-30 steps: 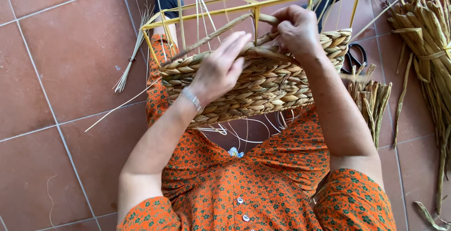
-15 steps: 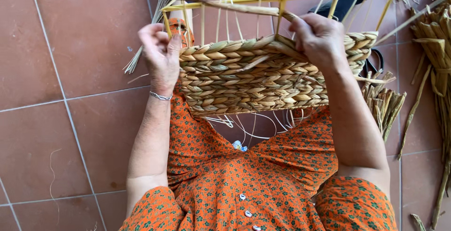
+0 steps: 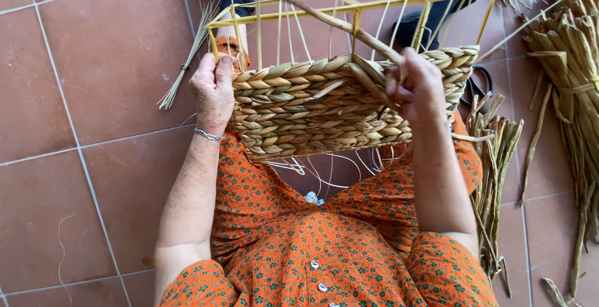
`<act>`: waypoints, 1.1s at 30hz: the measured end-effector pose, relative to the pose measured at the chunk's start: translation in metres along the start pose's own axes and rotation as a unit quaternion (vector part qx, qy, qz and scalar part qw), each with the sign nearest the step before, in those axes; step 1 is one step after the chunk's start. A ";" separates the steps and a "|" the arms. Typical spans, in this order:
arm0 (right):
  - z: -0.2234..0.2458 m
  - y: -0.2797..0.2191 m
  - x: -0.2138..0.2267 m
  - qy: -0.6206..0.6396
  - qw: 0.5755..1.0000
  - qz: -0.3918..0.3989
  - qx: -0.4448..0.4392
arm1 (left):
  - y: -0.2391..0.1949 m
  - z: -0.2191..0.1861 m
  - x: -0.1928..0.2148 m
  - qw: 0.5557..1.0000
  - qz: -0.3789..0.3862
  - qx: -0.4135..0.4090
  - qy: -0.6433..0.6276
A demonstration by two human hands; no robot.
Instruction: The person weaves a basket by hand, threading dried plant fibers through a yellow rectangular frame. They repeatedly pull fibers through the weave, tighten the structure, and trim excess material with scissors.
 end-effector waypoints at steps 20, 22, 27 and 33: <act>0.023 -0.053 0.059 0.164 0.985 -0.032 0.050 | -0.005 0.021 -0.008 0.999 0.002 0.035 -0.017; 0.039 -0.047 0.068 0.011 0.987 -0.077 0.139 | -0.009 0.024 -0.011 0.997 -0.007 0.042 -0.063; 0.057 -0.016 0.081 -0.274 0.889 -0.161 0.329 | -0.019 0.025 -0.009 0.989 -0.040 0.050 -0.135; 0.060 -0.017 0.089 -0.306 0.857 -0.203 0.361 | -0.008 0.021 -0.007 0.998 -0.049 -0.010 -0.026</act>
Point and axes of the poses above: each hand's wrist, its own y-axis towards the middle knuckle, its own x-axis out of the back of the hand, z = x × y, the point moved 5 cm from there along y, towards the middle knuckle, and after that the axes turned 6 degrees about -z, right-handed, at the moved point
